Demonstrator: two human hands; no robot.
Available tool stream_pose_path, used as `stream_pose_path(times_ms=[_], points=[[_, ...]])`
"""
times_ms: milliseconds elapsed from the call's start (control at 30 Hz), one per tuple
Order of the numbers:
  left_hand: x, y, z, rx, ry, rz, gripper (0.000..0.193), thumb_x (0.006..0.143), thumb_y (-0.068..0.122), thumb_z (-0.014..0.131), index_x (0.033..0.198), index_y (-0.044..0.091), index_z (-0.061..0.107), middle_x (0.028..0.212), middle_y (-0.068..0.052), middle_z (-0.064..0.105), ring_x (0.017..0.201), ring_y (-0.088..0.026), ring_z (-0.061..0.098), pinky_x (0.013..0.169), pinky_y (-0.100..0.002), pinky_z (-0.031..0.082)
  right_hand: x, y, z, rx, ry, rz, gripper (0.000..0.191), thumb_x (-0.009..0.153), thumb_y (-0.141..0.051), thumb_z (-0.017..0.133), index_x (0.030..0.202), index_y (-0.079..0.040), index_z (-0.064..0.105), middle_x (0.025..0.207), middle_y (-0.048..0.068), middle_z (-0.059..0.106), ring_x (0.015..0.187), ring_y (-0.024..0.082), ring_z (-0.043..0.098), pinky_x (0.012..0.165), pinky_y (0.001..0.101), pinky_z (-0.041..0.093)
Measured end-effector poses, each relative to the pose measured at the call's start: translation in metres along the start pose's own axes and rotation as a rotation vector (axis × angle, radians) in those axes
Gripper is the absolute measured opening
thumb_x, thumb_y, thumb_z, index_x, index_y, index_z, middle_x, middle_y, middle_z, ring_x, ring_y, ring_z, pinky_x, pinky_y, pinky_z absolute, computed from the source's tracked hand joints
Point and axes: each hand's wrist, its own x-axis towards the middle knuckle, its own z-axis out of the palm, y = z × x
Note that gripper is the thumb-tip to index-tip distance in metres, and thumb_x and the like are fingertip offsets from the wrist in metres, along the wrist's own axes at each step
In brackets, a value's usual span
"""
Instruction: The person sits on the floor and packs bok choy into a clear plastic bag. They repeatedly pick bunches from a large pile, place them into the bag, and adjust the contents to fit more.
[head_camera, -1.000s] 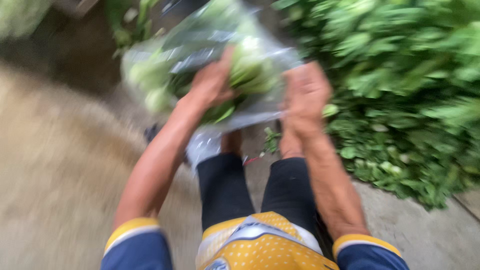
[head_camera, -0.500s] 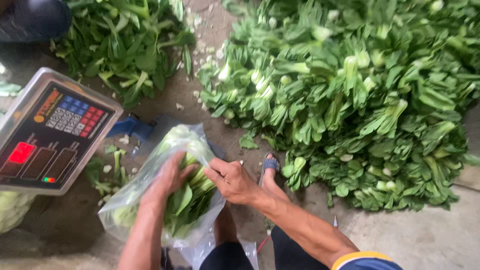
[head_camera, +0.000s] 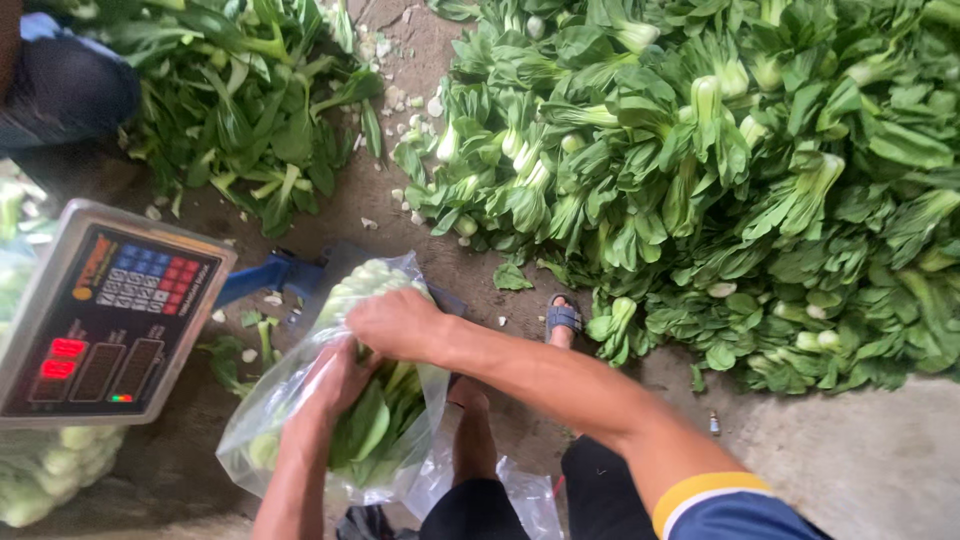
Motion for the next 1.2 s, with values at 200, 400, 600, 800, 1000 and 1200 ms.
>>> stream_pose_path(times_ms=[200, 400, 600, 800, 1000, 1200], points=[[0.001, -0.003, 0.01, -0.096, 0.115, 0.282, 0.045, 0.081, 0.019, 0.075, 0.121, 0.003, 0.063, 0.115, -0.026, 0.067, 0.11, -0.045, 0.062, 0.09, -0.05, 0.05, -0.016, 0.005, 0.022, 0.3, 0.105, 0.033, 0.02, 0.099, -0.027, 0.058, 0.095, -0.008, 0.063, 0.069, 0.02, 0.067, 0.068, 0.04, 0.07, 0.061, 0.0519, 0.055], [-0.012, 0.028, 0.024, -0.113, 0.097, 0.221, 0.029, 0.091, 0.012, 0.06, 0.118, 0.005, 0.066, 0.113, -0.023, 0.071, 0.11, -0.039, 0.066, 0.09, -0.047, 0.052, -0.043, 0.001, 0.02, 0.415, 0.276, -0.041, 0.014, 0.096, -0.024, 0.057, 0.099, -0.012, 0.065, 0.077, 0.017, 0.07, 0.071, 0.04, 0.07, 0.062, 0.052, 0.055], [-0.011, 0.084, 0.09, 0.178, 0.481, -0.36, 0.038, 0.087, 0.028, 0.07, 0.116, 0.004, 0.064, 0.116, -0.019, 0.067, 0.112, -0.035, 0.06, 0.094, -0.048, 0.045, -0.043, -0.002, 0.017, 0.413, 0.236, 0.053, 0.019, 0.096, -0.03, 0.062, 0.092, -0.012, 0.064, 0.079, 0.015, 0.07, 0.075, 0.039, 0.071, 0.064, 0.0527, 0.054], [0.011, 0.067, 0.099, 0.444, 0.617, -0.081, 0.068, 0.088, 0.039, 0.068, 0.145, 0.007, 0.052, 0.14, -0.018, 0.057, 0.131, -0.036, 0.048, 0.109, -0.053, 0.033, -0.042, 0.023, 0.015, 0.211, 0.413, -0.385, 0.021, 0.094, -0.024, 0.063, 0.105, -0.007, 0.067, 0.102, 0.015, 0.07, 0.094, 0.037, 0.07, 0.079, 0.0469, 0.056], [-0.049, 0.067, 0.094, 0.261, 0.895, -0.096, 0.052, 0.088, 0.015, 0.075, 0.137, 0.011, 0.06, 0.142, -0.012, 0.059, 0.142, -0.029, 0.049, 0.122, -0.056, 0.019, -0.107, 0.116, -0.006, 0.763, 0.548, 0.06, 0.037, 0.105, -0.007, 0.065, 0.14, 0.0, 0.058, 0.123, 0.006, 0.066, 0.112, 0.016, 0.065, 0.103, 0.0315, 0.055], [-0.136, 0.046, 0.096, 0.011, 1.011, -0.141, 0.041, 0.086, 0.007, 0.074, 0.126, 0.015, 0.067, 0.132, -0.005, 0.064, 0.133, -0.023, 0.057, 0.12, -0.051, 0.024, -0.211, 0.153, 0.062, 0.415, 0.356, 0.569, 0.036, 0.108, -0.021, 0.062, 0.136, 0.001, 0.058, 0.125, 0.014, 0.067, 0.112, 0.023, 0.064, 0.098, 0.0386, 0.051]])
